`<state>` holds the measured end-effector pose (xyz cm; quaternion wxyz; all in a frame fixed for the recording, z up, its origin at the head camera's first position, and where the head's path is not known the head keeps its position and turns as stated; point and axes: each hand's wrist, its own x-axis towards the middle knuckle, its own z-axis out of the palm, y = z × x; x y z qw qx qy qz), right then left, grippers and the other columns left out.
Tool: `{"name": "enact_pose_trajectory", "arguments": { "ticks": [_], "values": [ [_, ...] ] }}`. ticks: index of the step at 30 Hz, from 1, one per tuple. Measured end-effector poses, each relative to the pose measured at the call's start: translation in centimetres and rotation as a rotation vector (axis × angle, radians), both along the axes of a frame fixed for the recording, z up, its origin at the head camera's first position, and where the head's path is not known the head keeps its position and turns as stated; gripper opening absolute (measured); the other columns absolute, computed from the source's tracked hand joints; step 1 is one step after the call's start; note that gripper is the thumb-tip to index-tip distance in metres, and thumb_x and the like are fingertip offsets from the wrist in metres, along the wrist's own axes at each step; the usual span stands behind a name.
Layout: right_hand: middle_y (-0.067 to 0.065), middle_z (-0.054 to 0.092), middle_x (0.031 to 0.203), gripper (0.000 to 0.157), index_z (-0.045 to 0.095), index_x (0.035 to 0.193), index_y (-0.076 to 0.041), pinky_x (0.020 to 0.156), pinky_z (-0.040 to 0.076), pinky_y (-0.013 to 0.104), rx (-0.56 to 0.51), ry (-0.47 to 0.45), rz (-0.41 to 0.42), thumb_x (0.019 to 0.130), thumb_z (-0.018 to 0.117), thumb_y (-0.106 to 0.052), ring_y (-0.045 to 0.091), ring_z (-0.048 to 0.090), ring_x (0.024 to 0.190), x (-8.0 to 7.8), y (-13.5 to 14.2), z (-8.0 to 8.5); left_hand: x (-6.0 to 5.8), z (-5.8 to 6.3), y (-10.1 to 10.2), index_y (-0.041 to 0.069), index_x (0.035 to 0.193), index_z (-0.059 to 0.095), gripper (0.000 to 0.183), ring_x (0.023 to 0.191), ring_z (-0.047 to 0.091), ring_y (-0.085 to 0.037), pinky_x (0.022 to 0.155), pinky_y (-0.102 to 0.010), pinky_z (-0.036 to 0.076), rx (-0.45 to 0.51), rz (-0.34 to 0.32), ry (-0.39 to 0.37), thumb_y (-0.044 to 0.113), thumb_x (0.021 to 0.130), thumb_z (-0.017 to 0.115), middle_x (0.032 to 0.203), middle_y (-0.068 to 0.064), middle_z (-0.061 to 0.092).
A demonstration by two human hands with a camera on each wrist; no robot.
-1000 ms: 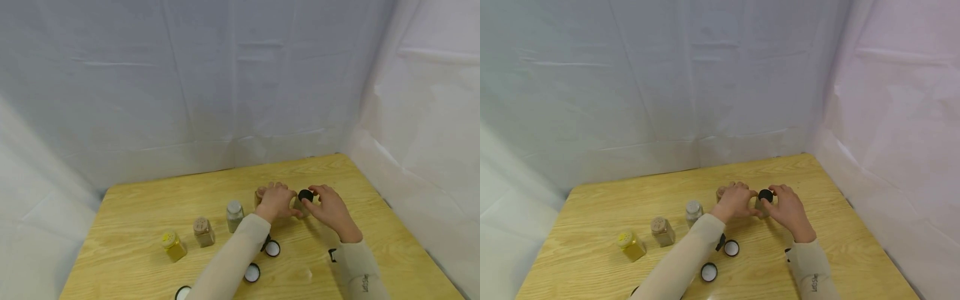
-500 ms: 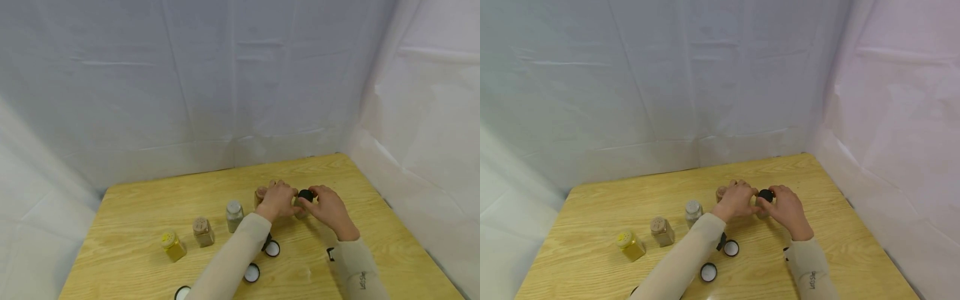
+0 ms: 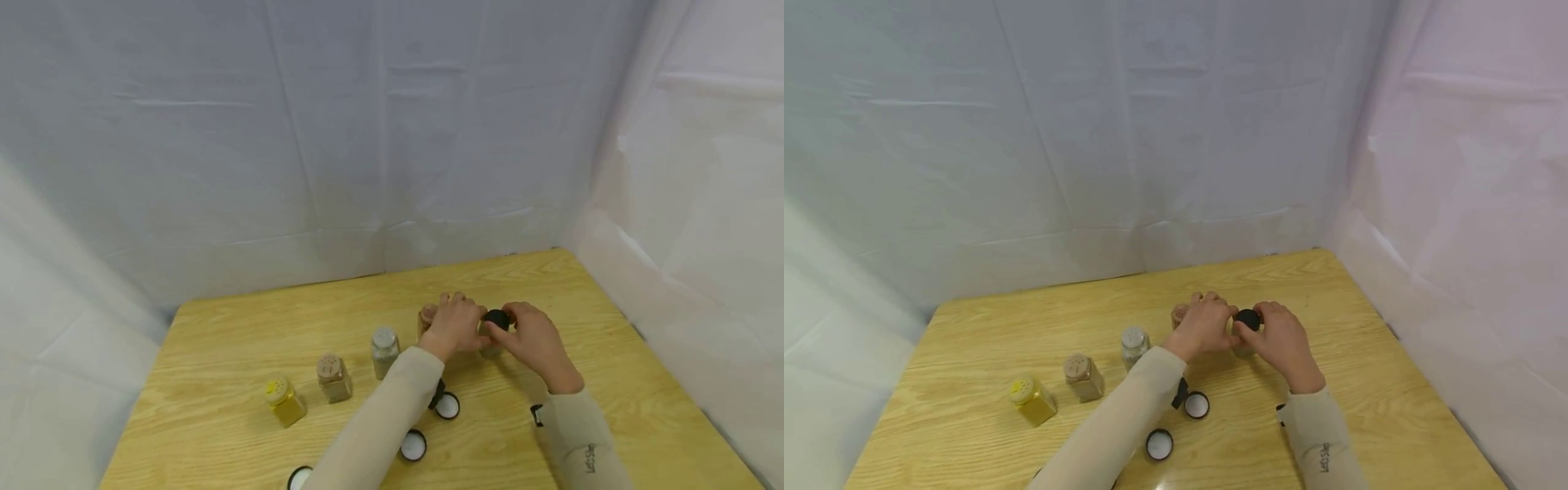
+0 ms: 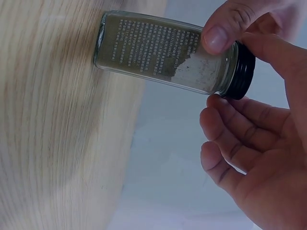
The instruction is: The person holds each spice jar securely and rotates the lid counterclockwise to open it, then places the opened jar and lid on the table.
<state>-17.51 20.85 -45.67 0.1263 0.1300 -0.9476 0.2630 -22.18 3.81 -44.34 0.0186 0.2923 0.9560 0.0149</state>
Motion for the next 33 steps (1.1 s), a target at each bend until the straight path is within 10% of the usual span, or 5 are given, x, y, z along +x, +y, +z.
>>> {"name": "enact_pose_trajectory", "arguments": {
  "ticks": [15,24,33],
  "values": [
    [0.019,0.069,0.102,0.036,0.069,0.116,0.008,0.071,0.052,0.041,0.012,0.019,0.047,0.101,0.073,-0.025,0.023,0.06,0.081,0.0,-0.4,-0.3,-0.5,0.4,-0.4,0.036,0.137,0.071,0.047,0.124,0.061,-0.021,0.112,-0.046,0.042,0.001,0.016,-0.048,0.061,0.096,0.07,0.13,0.007,0.073],
    [0.021,0.068,0.103,0.038,0.067,0.12,0.012,0.074,0.056,0.046,0.011,0.057,0.062,0.101,0.073,-0.02,0.03,0.063,0.086,0.1,-0.4,-0.7,-0.8,0.3,-0.5,0.029,0.1,0.075,0.026,0.096,0.062,-0.015,0.099,-0.041,0.043,0.04,-0.029,-0.051,0.054,0.097,0.073,0.092,0.011,0.071],
    [0.028,0.066,0.117,0.038,0.065,0.128,0.012,0.078,0.058,0.049,-0.023,0.012,0.091,0.102,0.069,-0.015,0.038,0.065,0.098,0.1,-0.4,-0.6,-1.1,0.5,-0.3,0.028,0.105,0.082,0.021,0.102,0.066,-0.016,0.118,-0.048,0.041,0.067,-0.018,-0.126,0.046,0.099,0.074,0.095,0.01,0.075]
  ]
}}
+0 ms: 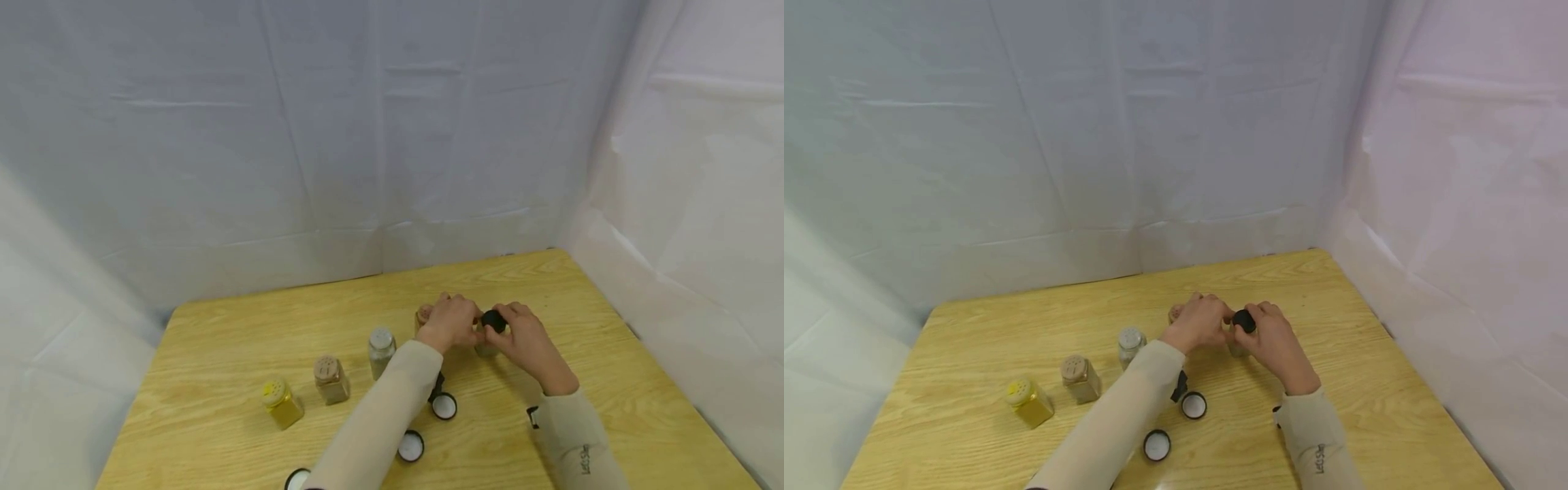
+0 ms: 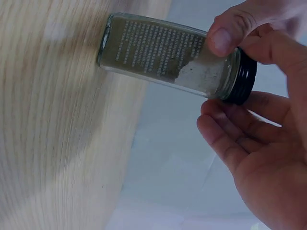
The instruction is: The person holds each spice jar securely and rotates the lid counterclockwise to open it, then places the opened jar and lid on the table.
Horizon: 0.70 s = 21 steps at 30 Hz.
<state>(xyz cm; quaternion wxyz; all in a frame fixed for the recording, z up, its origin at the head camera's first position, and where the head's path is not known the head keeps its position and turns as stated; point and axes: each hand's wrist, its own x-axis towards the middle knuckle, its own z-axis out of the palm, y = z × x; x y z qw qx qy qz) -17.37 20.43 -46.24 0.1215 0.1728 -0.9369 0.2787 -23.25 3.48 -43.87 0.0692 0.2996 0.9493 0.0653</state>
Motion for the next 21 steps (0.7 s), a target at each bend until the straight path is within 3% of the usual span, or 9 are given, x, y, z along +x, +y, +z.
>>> {"name": "enact_pose_trajectory", "arguments": {
  "ticks": [5,11,18,21],
  "values": [
    [0.027,0.068,0.123,0.043,0.065,0.132,0.009,0.087,0.058,0.055,-0.005,-0.018,-0.016,0.102,0.07,-0.021,0.042,0.064,0.11,0.22,0.21,-0.06,0.28,0.2,0.29,0.027,0.124,0.079,0.031,0.116,0.065,-0.022,0.116,-0.045,0.046,-0.034,-0.011,-0.001,0.045,0.1,0.072,0.116,0.004,0.075],
    [0.024,0.07,0.121,0.041,0.067,0.129,0.006,0.088,0.058,0.055,-0.015,0.021,-0.007,0.101,0.073,-0.024,0.041,0.065,0.11,0.24,0.21,-0.37,0.72,0.46,0.24,0.033,0.142,0.065,0.046,0.127,0.058,-0.024,0.116,-0.046,0.042,-0.128,-0.005,0.025,0.052,0.101,0.067,0.132,0.001,0.068],
    [0.024,0.07,0.116,0.054,0.065,0.128,0.005,0.074,0.057,0.05,0.018,0.013,-0.101,0.095,0.08,-0.034,0.037,0.067,0.095,0.17,0.13,-0.27,0.89,0.58,-0.07,0.035,0.144,0.063,0.051,0.132,0.056,-0.025,0.117,-0.049,0.042,-0.138,0.0,0.056,0.057,0.098,0.068,0.135,0.001,0.067],
    [0.024,0.07,0.116,0.055,0.065,0.126,0.005,0.074,0.057,0.052,0.017,-0.02,-0.127,0.094,0.081,-0.037,0.039,0.067,0.097,0.48,0.47,0.09,0.84,0.48,-0.21,0.035,0.142,0.064,0.05,0.129,0.057,-0.025,0.115,-0.049,0.042,-0.12,0.0,0.042,0.06,0.098,0.068,0.132,0.001,0.068]
  ]
}}
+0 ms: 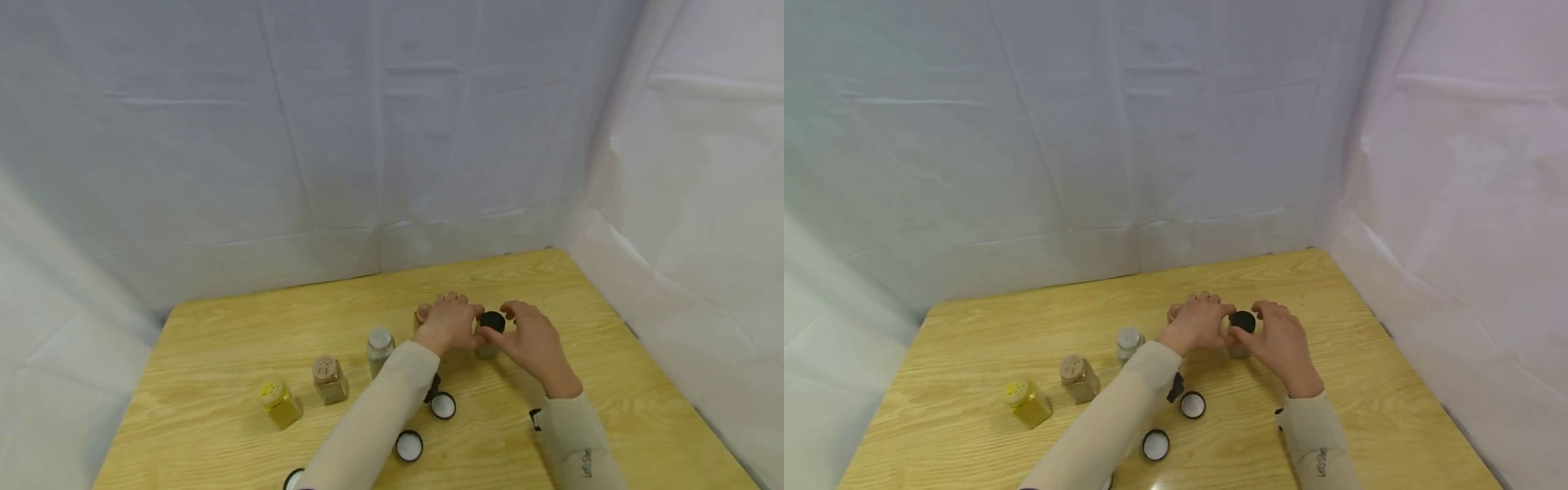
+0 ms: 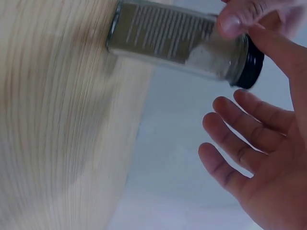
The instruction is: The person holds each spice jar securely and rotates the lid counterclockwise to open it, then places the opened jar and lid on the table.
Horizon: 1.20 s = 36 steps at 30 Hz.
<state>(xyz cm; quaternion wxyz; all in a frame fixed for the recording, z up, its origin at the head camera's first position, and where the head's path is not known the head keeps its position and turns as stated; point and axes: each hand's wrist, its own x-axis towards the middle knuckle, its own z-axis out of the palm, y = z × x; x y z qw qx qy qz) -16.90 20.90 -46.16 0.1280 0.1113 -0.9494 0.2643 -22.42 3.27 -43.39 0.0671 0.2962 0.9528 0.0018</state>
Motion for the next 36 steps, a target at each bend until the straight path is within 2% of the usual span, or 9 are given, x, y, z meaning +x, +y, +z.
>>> {"name": "enact_pose_trajectory", "arguments": {
  "ticks": [3,9,16,21,25,31,36],
  "values": [
    [0.025,0.07,0.117,0.052,0.067,0.124,0.005,0.077,0.057,0.054,-0.012,-0.016,0.007,0.095,0.081,-0.036,0.042,0.067,0.101,0.4,0.6,0.4,-0.1,-0.1,-0.1,0.036,0.145,0.062,0.057,0.133,0.056,-0.026,0.117,-0.049,0.041,0.012,0.008,-0.015,0.066,0.096,0.066,0.136,0.001,0.067],
    [0.022,0.07,0.121,0.039,0.067,0.127,0.002,0.087,0.055,0.058,-0.071,-0.045,0.082,0.099,0.075,-0.024,0.04,0.066,0.106,0.5,1.2,0.4,0.0,0.1,-0.3,0.035,0.152,0.057,0.07,0.139,0.054,-0.025,0.119,-0.048,0.039,0.029,0.03,-0.043,0.072,0.093,0.065,0.144,0.0,0.064],
    [0.025,0.068,0.13,0.049,0.063,0.136,0.005,0.088,0.056,0.058,-0.063,-0.038,0.121,0.102,0.071,-0.03,0.041,0.066,0.109,-0.1,0.3,-0.1,0.1,0.0,-0.5,0.037,0.149,0.059,0.059,0.133,0.056,-0.026,0.115,-0.048,0.042,0.026,0.015,-0.031,0.063,0.098,0.066,0.139,0.0,0.066],
    [0.023,0.068,0.13,0.048,0.065,0.136,0.002,0.091,0.054,0.06,-0.033,-0.041,0.11,0.103,0.069,-0.033,0.04,0.065,0.113,-0.4,-0.5,0.0,0.1,0.0,-0.6,0.037,0.148,0.06,0.053,0.126,0.058,-0.026,0.112,-0.048,0.043,0.03,0.008,-0.018,0.058,0.099,0.067,0.135,-0.002,0.068],
    [0.024,0.068,0.13,0.049,0.063,0.138,0.002,0.092,0.051,0.064,-0.009,-0.046,0.087,0.102,0.071,-0.03,0.043,0.065,0.113,-0.4,-0.6,0.3,0.2,0.1,-0.6,0.037,0.147,0.061,0.053,0.126,0.058,-0.026,0.113,-0.048,0.042,0.042,0.012,-0.022,0.057,0.099,0.068,0.135,-0.002,0.068],
    [0.026,0.068,0.125,0.052,0.061,0.136,0.004,0.084,0.057,0.057,-0.038,-0.046,0.079,0.099,0.076,-0.029,0.044,0.067,0.107,-0.5,-0.1,0.3,0.0,0.3,-0.6,0.037,0.139,0.067,0.05,0.116,0.058,-0.022,0.106,-0.044,0.042,0.021,0.012,-0.004,0.06,0.095,0.071,0.127,0.002,0.071],
    [0.025,0.067,0.126,0.049,0.063,0.131,0.003,0.086,0.056,0.057,-0.07,-0.076,0.075,0.099,0.075,-0.032,0.045,0.066,0.11,-0.1,0.6,-0.1,0.0,0.4,-0.3,0.04,0.144,0.064,0.06,0.123,0.057,-0.022,0.111,-0.045,0.041,-0.01,0.023,-0.011,0.068,0.091,0.07,0.132,0.005,0.07]
  ]
}}
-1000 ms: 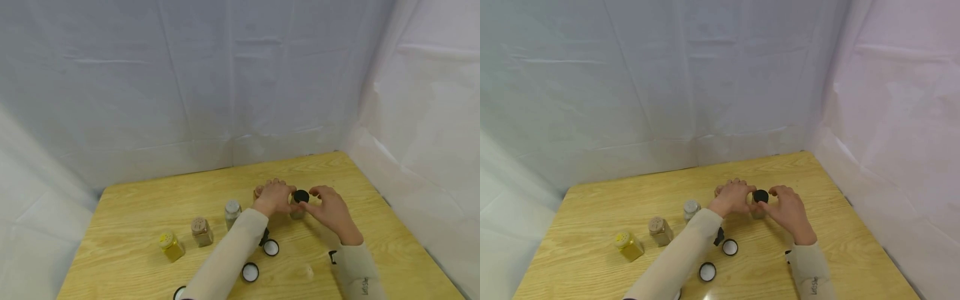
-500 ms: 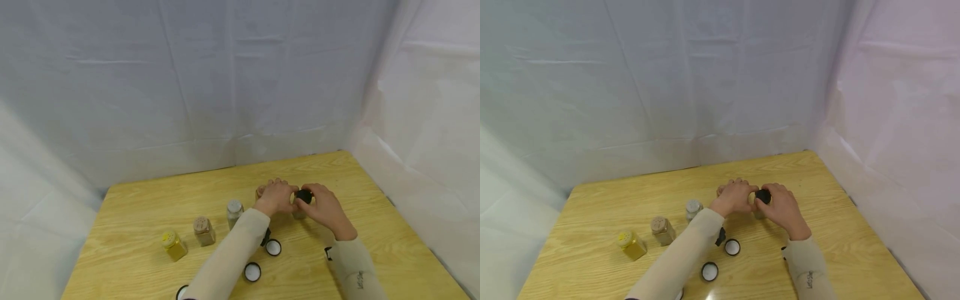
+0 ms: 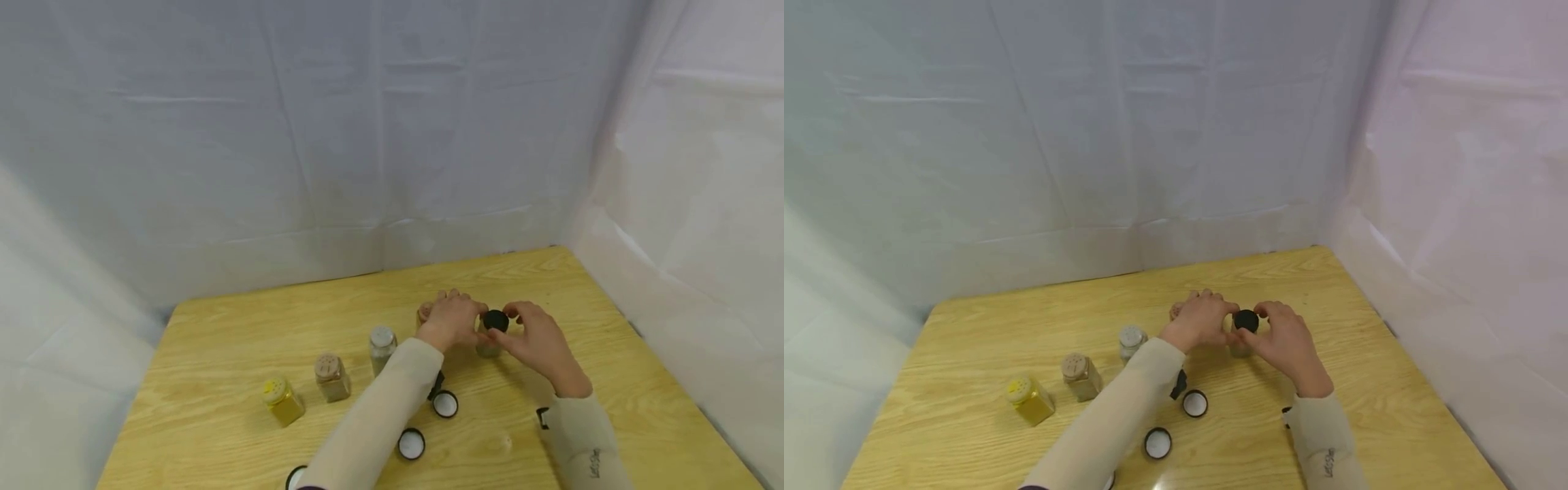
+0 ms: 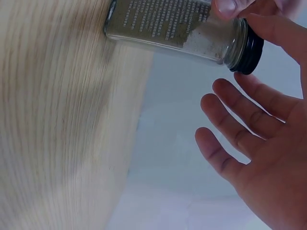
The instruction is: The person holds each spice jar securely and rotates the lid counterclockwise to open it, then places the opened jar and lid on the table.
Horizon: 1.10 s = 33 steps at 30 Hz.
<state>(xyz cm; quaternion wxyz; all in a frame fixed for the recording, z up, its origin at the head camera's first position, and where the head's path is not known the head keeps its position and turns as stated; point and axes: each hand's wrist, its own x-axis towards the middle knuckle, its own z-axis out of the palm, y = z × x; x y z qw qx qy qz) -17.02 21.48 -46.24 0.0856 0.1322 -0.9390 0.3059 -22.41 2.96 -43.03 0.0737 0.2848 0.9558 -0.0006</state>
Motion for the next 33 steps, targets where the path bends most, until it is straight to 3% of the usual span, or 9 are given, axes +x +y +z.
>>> {"name": "enact_pose_trajectory", "arguments": {
  "ticks": [7,15,20,26,33],
  "values": [
    [0.026,0.067,0.128,0.046,0.062,0.133,0.005,0.088,0.056,0.059,0.003,0.012,0.027,0.099,0.074,-0.023,0.044,0.065,0.11,0.4,0.6,0.2,0.0,-0.1,0.7,0.043,0.148,0.059,0.067,0.13,0.056,-0.021,0.117,-0.045,0.039,-0.012,0.008,-0.011,0.072,0.089,0.07,0.139,0.007,0.068],
    [0.024,0.068,0.128,0.049,0.065,0.135,0.003,0.084,0.057,0.055,0.053,0.042,0.048,0.1,0.075,-0.03,0.04,0.067,0.105,-0.1,-0.3,0.1,0.1,-0.2,0.6,0.045,0.14,0.065,0.046,0.116,0.056,-0.02,0.105,-0.04,0.04,-0.011,-0.008,0.0,0.06,0.096,0.07,0.131,0.006,0.07],
    [0.024,0.069,0.127,0.048,0.065,0.135,0.003,0.083,0.057,0.054,0.066,0.07,0.055,0.099,0.076,-0.027,0.039,0.067,0.103,-0.2,-0.3,0.2,0.1,-0.2,0.7,0.045,0.14,0.064,0.048,0.12,0.056,-0.021,0.109,-0.042,0.04,-0.007,-0.001,-0.008,0.061,0.096,0.07,0.132,0.006,0.069],
    [0.027,0.065,0.134,0.052,0.062,0.137,0.003,0.087,0.056,0.057,0.044,-0.001,0.024,0.099,0.076,-0.03,0.044,0.065,0.11,0.1,0.2,0.6,0.0,-0.2,0.7,0.045,0.147,0.06,0.059,0.129,0.055,-0.021,0.116,-0.045,0.038,-0.004,0.013,-0.018,0.066,0.092,0.071,0.138,0.007,0.067],
    [0.025,0.066,0.129,0.049,0.065,0.131,0.005,0.089,0.055,0.06,0.006,-0.055,-0.008,0.099,0.074,-0.031,0.045,0.064,0.113,0.5,1.3,0.4,-0.2,-0.1,0.8,0.044,0.151,0.056,0.069,0.137,0.052,-0.022,0.121,-0.047,0.035,-0.007,0.03,-0.042,0.071,0.089,0.07,0.145,0.008,0.064]
  ]
}}
